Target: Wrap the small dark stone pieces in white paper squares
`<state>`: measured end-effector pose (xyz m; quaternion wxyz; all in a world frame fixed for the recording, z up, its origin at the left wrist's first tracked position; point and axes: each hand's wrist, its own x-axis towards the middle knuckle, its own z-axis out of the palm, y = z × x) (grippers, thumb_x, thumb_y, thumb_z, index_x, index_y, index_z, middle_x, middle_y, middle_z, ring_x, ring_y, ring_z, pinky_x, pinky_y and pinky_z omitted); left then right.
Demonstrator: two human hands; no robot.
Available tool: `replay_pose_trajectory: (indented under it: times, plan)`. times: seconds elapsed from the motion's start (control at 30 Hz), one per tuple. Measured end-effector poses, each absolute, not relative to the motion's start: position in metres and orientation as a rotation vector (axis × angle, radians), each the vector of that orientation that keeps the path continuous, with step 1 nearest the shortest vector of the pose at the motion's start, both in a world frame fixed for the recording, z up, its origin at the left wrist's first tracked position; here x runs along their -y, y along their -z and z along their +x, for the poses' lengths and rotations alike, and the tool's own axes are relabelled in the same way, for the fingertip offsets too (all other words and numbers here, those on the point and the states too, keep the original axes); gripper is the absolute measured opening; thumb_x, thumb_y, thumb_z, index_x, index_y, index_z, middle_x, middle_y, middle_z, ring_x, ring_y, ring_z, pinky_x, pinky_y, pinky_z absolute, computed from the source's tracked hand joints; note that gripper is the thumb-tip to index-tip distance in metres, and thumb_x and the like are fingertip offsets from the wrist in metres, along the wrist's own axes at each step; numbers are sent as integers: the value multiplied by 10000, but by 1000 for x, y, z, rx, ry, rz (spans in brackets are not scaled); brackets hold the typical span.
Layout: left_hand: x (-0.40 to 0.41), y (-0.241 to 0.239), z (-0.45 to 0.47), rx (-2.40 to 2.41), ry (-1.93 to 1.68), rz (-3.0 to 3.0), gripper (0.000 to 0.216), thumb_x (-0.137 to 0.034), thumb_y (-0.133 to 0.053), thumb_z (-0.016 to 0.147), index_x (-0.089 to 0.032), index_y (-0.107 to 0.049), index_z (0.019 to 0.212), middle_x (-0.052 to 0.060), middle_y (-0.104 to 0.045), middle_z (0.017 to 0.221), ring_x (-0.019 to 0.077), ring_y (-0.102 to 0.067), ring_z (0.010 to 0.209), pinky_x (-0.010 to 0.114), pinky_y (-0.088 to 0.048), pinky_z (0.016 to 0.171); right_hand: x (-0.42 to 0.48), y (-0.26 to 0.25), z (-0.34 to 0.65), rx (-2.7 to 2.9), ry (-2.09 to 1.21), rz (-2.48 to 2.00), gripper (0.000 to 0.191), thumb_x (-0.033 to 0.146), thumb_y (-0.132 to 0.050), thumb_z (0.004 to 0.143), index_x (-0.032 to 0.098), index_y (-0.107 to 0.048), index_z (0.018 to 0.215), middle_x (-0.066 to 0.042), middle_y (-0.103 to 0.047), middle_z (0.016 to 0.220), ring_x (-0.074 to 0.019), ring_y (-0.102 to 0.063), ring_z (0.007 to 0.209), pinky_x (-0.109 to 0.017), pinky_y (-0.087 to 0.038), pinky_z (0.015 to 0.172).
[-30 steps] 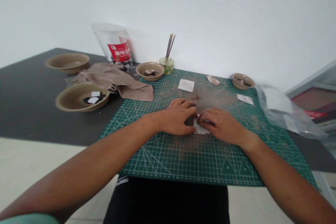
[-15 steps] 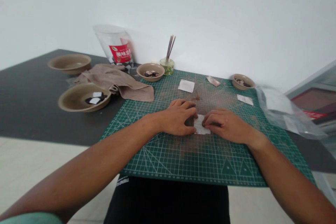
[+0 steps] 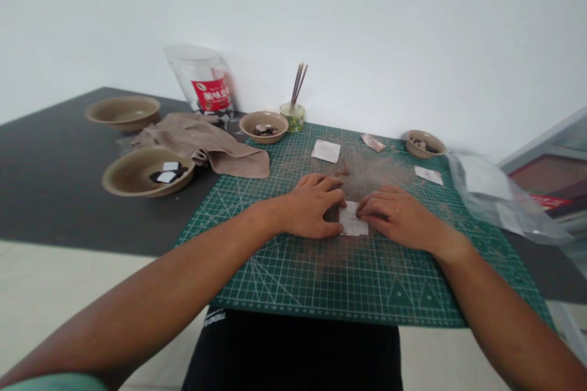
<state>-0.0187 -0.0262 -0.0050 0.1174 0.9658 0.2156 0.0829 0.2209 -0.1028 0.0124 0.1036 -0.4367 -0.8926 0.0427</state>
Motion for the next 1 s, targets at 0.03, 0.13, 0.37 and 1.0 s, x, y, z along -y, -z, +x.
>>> replay_pose_trajectory:
  times: [0.03, 0.13, 0.37, 1.0]
  plan:
    - [26, 5, -19, -628, -261, 2835, 472, -532, -648, 815, -241, -587, 1181, 86, -396, 1498, 357, -335, 1376, 512, -262, 1121, 103, -13, 221, 2633, -137, -1282, 146, 228, -557, 965, 212, -697, 926, -25, -728, 998, -194, -642, 919, -382, -441, 903]
    - [27, 4, -18, -613, -290, 2854, 444, -512, -664, 807, -228, -595, 1141, 87, -420, 1482, 350, -360, 1358, 499, -273, 1118, 103, -13, 220, 2630, -146, -1278, 152, 209, -551, 961, 209, -698, 922, -39, -714, 1019, -199, -636, 935, -385, -447, 903]
    - [27, 4, -18, -622, -274, 2847, 450, -524, -640, 822, -220, -590, 1150, 93, -481, 1413, 340, -413, 1313, 495, -288, 1112, 107, -11, 212, 2603, -238, -1275, 130, 180, -559, 945, 202, -681, 906, -47, -692, 969, -200, -620, 921, -372, -469, 874]
    - [29, 4, -19, -685, -172, 2818, 517, -556, -585, 839, -223, -532, 1231, 103, -409, 1463, 342, -330, 1380, 496, -254, 1141, 106, -5, 199, 2474, -223, -1381, 115, 214, -545, 951, 189, -657, 944, -74, -663, 964, -213, -611, 919, -374, -484, 836]
